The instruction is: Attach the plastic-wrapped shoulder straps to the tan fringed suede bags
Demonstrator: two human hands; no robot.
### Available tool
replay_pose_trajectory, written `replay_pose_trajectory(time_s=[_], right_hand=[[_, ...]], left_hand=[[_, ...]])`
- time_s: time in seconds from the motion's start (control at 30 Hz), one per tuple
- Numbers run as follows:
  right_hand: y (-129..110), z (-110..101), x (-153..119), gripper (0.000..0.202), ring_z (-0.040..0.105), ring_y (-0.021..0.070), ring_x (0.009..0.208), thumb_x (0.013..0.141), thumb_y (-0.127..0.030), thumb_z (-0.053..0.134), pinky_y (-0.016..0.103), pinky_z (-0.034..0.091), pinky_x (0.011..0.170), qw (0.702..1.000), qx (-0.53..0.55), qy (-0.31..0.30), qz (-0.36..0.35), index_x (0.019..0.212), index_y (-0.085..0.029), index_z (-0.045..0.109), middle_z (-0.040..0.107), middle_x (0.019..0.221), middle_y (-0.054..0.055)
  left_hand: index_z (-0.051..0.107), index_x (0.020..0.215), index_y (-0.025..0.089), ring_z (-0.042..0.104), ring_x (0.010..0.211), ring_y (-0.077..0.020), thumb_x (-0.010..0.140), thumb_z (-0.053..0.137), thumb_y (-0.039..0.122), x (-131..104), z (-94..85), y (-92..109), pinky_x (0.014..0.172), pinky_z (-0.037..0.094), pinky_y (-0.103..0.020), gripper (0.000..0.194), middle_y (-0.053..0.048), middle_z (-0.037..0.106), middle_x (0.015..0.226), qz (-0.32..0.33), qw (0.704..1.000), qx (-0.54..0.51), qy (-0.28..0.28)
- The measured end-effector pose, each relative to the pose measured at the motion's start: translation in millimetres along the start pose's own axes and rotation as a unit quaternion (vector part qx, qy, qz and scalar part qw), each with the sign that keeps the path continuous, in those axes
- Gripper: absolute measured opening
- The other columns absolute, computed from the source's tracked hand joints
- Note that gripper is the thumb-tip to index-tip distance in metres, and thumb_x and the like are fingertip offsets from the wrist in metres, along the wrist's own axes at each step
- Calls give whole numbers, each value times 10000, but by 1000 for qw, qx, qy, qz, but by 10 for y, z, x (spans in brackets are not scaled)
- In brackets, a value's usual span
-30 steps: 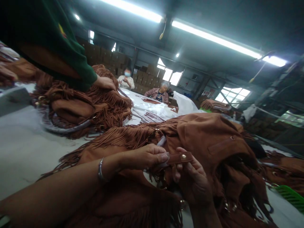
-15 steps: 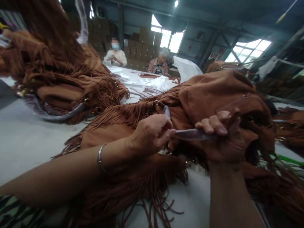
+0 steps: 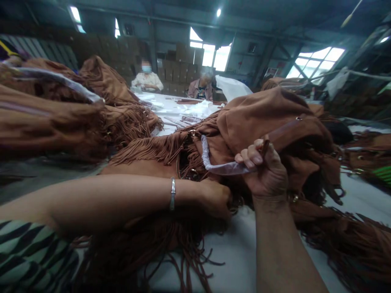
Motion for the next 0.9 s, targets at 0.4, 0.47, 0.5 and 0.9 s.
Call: replay_pose_trajectory(time_s=[0.4,0.47,0.5,0.9], right_hand=[[390,25,-47,128,472,80,522,786,-284,699,190,417,539,989,-99,-4,110,798,-186,617,487,514,-53],[493,79,-90,137,463,71,504,782,-286,701,173,402,508,983,-118,-10,139,794,-184,612,492,511,-52],[538,110,-113,144,457,66,491,780,-290,703,166,392,486,979,-133,-14,154,787,-181,608,510,522,-48],[927,85,-182,183,525,75,493,763,-324,713,182,467,477,957,-143,62,245,777,-168,618,627,652,-7]], left_hand=[[571,875,129,544,645,-92,733,725,328,-726,-174,-627,746,455,-264,289,3,577,739,176,703,-688,40],[570,857,125,555,652,-98,726,733,318,-748,-179,-661,775,458,-282,285,1,576,718,186,684,-703,49],[571,857,123,560,665,-101,716,743,307,-752,-187,-668,790,458,-288,289,0,578,726,190,677,-709,53],[579,910,87,601,720,-138,738,724,350,-731,-244,-860,775,441,-295,345,-53,611,813,206,653,-724,81]])
Point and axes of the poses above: each hand's wrist, its own x-axis towards the middle knuckle, its own z-axis out of the palm, y = z × x, the point moved 10 cm from there along x, towards the middle knuckle
